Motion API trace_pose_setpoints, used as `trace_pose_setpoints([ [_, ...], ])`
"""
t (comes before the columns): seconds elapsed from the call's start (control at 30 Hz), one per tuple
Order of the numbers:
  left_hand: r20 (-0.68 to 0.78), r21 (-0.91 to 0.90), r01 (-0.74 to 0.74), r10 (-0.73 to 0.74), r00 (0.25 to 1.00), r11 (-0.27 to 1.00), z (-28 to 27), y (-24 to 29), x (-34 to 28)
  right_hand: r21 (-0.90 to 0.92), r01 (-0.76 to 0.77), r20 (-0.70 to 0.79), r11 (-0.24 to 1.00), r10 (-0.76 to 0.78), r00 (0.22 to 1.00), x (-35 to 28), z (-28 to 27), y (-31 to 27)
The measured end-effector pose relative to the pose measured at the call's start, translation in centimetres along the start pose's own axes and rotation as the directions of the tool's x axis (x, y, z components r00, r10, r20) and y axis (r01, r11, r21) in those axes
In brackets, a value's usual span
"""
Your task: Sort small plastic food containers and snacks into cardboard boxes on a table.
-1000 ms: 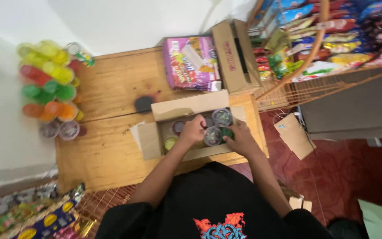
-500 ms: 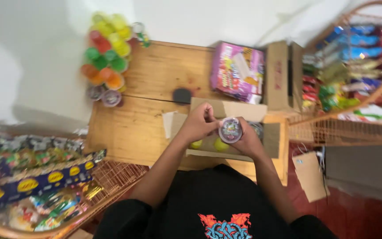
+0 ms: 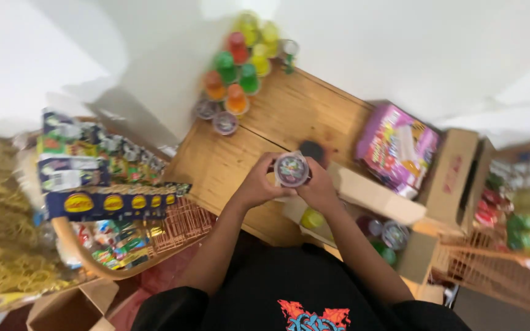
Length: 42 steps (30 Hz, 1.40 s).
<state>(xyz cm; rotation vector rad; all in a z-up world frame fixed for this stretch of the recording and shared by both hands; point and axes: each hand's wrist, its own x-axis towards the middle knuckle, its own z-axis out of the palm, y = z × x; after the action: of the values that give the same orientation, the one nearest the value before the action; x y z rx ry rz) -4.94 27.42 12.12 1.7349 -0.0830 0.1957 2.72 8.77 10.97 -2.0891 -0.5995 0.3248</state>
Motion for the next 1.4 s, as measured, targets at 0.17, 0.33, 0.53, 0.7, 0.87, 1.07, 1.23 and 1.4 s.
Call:
trace_pose_setpoints([
  [0.17, -0.309, -0.126, 0.129, -0.163, 0.937, 0.984, -4.1, -5.5, -0.3, 0.193, 0.166, -0.003, 0.967, -0.168, 0.986, 5.7, 7.1, 0.5],
  [0.33, -0.473, -0.250, 0.087, -0.200, 0.858, 0.964, -9.2, -7.1, 0.8, 0.648, 0.006, 0.176, 0.761, -0.158, 0.972, 10.7, 13.2, -0.9],
  [0.53, -0.626, -0.338, 0.328, -0.471, 0.621, 0.882, -13.5, -12.4, 2.0, 0.480, -0.312, 0.426, 0.820, 0.092, 0.900, 15.8, 17.6, -3.0],
  [0.7, -0.698, -0.268, 0.359, -0.437, 0.567, 0.894, -15.2, -16.7, 3.3, 0.310, -0.292, 0.221, 0.905, 0.230, 0.948, 19.0, 18.3, -6.7],
  [0.87, -0.700, -0.331, 0.391, -0.501, 0.508, 0.859, -16.4, -16.2, 5.2, 0.466, -0.355, 0.309, 0.810, 0.227, 0.924, 23.2, 21.2, -2.8],
  [1.07, -0.728, -0.236, 0.418, -0.444, 0.522, 0.877, -15.6, -18.8, 5.9, 0.611, -0.441, 0.460, 0.658, 0.158, 0.874, 24.9, 21.7, -3.1],
  [1.23, -0.805, -0.204, 0.396, -0.383, 0.453, 0.895, -15.9, -20.2, 5.5, 0.563, -0.456, 0.457, 0.689, 0.200, 0.867, 24.6, 21.9, -1.5],
  [1.4, -0.652, -0.491, 0.287, -0.566, 0.504, 0.822, -16.5, -21.6, 6.2, 0.394, -0.371, 0.513, 0.841, 0.133, 0.848, 24.0, 21.0, -2.0],
])
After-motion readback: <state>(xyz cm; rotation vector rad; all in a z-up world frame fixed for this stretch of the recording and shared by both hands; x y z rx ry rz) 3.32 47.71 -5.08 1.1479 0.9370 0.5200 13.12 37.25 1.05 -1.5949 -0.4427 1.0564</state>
